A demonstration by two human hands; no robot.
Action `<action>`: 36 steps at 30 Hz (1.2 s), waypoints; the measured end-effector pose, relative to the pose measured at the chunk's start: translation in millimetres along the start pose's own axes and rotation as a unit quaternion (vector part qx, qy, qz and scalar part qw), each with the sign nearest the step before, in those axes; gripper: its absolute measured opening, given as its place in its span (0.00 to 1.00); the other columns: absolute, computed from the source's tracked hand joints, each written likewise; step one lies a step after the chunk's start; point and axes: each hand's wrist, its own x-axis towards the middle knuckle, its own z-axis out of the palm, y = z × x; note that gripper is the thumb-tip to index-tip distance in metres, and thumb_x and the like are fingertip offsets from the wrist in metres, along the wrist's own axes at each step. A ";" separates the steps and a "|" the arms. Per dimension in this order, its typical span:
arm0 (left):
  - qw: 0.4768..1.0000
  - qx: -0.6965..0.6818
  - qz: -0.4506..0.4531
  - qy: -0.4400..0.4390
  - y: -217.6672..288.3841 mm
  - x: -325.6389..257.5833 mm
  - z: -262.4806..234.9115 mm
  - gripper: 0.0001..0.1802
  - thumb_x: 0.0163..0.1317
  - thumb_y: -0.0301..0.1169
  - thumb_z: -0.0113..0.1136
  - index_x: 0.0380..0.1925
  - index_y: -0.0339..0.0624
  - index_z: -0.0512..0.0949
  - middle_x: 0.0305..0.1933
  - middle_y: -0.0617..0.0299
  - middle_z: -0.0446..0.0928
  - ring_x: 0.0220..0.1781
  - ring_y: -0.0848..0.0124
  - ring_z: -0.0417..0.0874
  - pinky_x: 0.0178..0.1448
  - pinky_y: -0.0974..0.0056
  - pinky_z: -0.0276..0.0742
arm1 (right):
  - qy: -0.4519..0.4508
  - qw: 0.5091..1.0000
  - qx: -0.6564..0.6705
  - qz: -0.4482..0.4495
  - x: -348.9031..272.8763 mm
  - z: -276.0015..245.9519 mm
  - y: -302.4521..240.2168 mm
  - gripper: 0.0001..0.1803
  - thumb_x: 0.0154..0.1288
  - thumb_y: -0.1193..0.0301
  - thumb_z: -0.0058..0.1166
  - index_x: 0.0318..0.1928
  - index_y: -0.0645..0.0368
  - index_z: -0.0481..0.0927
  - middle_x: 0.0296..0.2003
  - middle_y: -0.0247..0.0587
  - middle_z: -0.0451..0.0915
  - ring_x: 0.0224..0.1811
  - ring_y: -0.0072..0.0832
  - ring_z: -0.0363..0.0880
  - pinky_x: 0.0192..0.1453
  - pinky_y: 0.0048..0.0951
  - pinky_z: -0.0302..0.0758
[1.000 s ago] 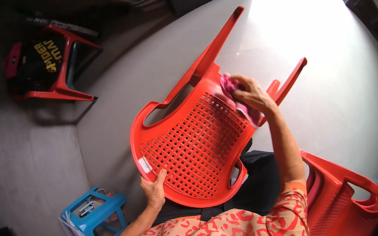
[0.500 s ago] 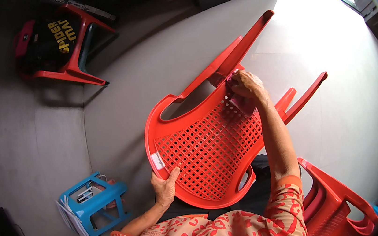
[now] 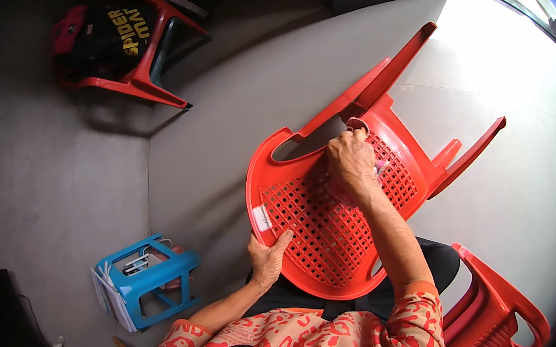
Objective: The person sits on the floor and wipes a red plastic chair with a pink cloth. They clean the seat, backrest, armrests, and legs, turning the chair upside down to reach the underside. The person finishes by placing the chair upright.
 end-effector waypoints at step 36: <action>0.996 0.049 -0.055 -0.052 17.1 13.7 -16.8 0.21 0.61 0.37 0.65 0.48 0.32 0.76 0.41 0.60 0.80 0.41 0.75 0.78 0.49 0.68 0.75 | 0.190 0.948 0.093 0.237 -144.3 73.3 124.0 0.20 0.54 0.74 0.55 0.49 0.60 0.73 0.53 0.49 0.73 0.52 0.49 0.73 0.50 0.43 0.78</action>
